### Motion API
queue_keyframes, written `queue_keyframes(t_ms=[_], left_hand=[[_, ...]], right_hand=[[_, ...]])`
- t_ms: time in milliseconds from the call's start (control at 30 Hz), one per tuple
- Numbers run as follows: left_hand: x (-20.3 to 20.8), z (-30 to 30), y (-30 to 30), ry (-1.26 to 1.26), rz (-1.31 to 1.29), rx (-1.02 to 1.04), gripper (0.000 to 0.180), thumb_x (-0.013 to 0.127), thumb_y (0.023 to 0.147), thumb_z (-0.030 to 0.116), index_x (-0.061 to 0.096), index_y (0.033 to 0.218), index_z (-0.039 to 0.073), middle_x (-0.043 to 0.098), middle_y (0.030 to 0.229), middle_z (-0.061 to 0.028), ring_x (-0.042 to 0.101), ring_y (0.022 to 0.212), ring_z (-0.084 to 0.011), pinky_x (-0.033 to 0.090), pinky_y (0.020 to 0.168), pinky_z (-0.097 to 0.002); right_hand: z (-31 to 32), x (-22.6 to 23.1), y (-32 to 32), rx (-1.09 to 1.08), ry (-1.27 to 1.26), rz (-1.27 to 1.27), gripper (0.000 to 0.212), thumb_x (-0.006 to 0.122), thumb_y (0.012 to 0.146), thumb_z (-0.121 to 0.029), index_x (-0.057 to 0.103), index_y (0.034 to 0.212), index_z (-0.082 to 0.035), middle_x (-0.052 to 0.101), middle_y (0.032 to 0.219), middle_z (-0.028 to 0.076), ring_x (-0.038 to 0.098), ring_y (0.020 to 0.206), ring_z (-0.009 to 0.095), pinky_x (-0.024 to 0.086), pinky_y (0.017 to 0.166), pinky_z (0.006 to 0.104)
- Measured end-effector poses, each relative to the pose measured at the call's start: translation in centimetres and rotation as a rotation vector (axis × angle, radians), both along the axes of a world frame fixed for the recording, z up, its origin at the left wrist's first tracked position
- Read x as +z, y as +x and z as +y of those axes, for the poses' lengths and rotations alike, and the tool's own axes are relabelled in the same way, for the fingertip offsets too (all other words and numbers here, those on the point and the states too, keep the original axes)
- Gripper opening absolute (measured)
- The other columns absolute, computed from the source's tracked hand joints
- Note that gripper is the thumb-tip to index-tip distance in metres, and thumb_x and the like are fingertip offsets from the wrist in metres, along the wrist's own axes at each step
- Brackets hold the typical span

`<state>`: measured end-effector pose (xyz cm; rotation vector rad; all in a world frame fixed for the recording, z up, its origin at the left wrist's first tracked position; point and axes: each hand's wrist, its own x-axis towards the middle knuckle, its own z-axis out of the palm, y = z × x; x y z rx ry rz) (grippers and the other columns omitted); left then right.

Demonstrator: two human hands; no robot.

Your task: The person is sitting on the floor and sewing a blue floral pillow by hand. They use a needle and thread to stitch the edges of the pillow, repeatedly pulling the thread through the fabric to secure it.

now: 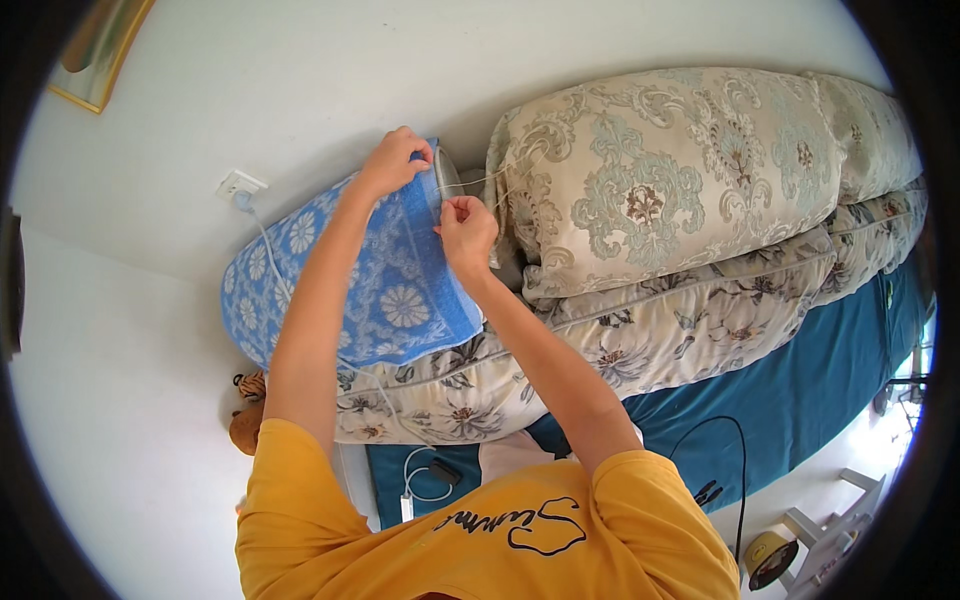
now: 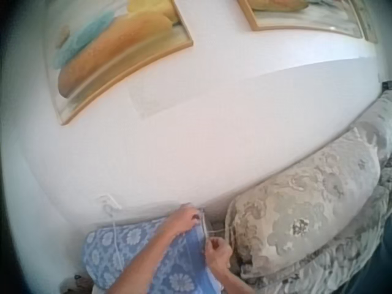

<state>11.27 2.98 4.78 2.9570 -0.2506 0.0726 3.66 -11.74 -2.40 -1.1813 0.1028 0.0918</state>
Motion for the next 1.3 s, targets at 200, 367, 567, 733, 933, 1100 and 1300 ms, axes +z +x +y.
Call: queue_keyframes(t_ms=[200, 367, 567, 733, 933, 1100, 1300], left_hand=[[-0.5, -1.2, 0.3, 0.094, -0.058, 0.055, 0.003, 0.066, 0.076, 0.015, 0.063, 0.077, 0.014, 0.054, 0.093, -0.0051, 0.051, 0.097, -0.0255, 0.044, 0.08, -0.0408], [-1.1, -1.0, 0.2, -0.012, -0.137, 0.072, 0.012, 0.069, 0.072, 0.015, 0.062, 0.081, 0.011, 0.055, 0.091, -0.0087, 0.053, 0.094, -0.0274, 0.045, 0.078, -0.0381], [-2.3, 0.4, -0.1, -0.161, -0.158, 0.256, 0.033, 0.074, 0.071, 0.025, 0.059, 0.094, 0.007, 0.056, 0.098, -0.0111, 0.054, 0.092, -0.0254, 0.045, 0.08, -0.0359], [-2.8, 0.6, 0.0, -0.221, -0.131, 0.283, 0.036, 0.075, 0.07, 0.026, 0.058, 0.095, 0.006, 0.056, 0.1, -0.012, 0.055, 0.092, -0.0243, 0.045, 0.08, -0.0349], [-3.0, 1.2, 0.3, -0.289, -0.099, 0.269, 0.037, 0.075, 0.071, 0.026, 0.058, 0.095, 0.004, 0.055, 0.101, -0.0123, 0.054, 0.094, -0.0233, 0.045, 0.081, -0.0341], [-2.4, 1.3, 0.7, -0.459, 0.027, 0.31, 0.039, 0.074, 0.069, 0.021, 0.059, 0.1, 0.001, 0.057, 0.103, -0.012, 0.055, 0.094, -0.0208, 0.044, 0.082, -0.0323], [-1.0, 1.4, 0.3, -0.554, 0.171, 0.369, 0.042, 0.073, 0.068, 0.018, 0.059, 0.103, 0.0, 0.059, 0.103, -0.0117, 0.055, 0.095, -0.0191, 0.044, 0.083, -0.0312]], right_hand=[[-0.3, 0.8, 0.9, 0.056, -0.058, -0.002, 0.015, 0.059, 0.082, -0.007, 0.061, 0.086, 0.007, 0.063, 0.073, 0.009, 0.061, 0.059, 0.013, 0.054, 0.05, 0.0267], [-0.3, 0.8, 1.7, 0.072, -0.063, 0.05, 0.015, 0.058, 0.081, -0.006, 0.062, 0.085, 0.008, 0.063, 0.072, 0.01, 0.061, 0.054, 0.014, 0.054, 0.048, 0.0267], [-0.3, 0.8, 2.1, 0.141, -0.055, 0.073, 0.016, 0.062, 0.081, -0.008, 0.063, 0.085, 0.007, 0.061, 0.073, 0.007, 0.06, 0.059, 0.012, 0.054, 0.049, 0.0243], [-0.8, 1.7, 2.5, 0.227, -0.103, 0.131, 0.014, 0.063, 0.08, -0.007, 0.064, 0.082, 0.007, 0.06, 0.075, 0.007, 0.06, 0.061, 0.013, 0.055, 0.05, 0.0254], [-0.5, 1.0, 3.3, 0.224, -0.049, 0.188, 0.009, 0.061, 0.071, 0.002, 0.063, 0.074, 0.01, 0.061, 0.068, 0.013, 0.062, 0.054, 0.02, 0.056, 0.044, 0.0289], [-0.5, 0.7, 4.9, 0.279, 0.0, 0.31, 0.008, 0.062, 0.067, 0.006, 0.057, 0.062, 0.009, 0.058, 0.066, 0.014, 0.062, 0.054, 0.023, 0.057, 0.043, 0.0322], [-0.8, 1.5, 5.5, 0.378, -0.031, 0.367, 0.011, 0.06, 0.067, 0.007, 0.055, 0.058, 0.009, 0.057, 0.063, 0.014, 0.063, 0.055, 0.025, 0.056, 0.043, 0.0322]])
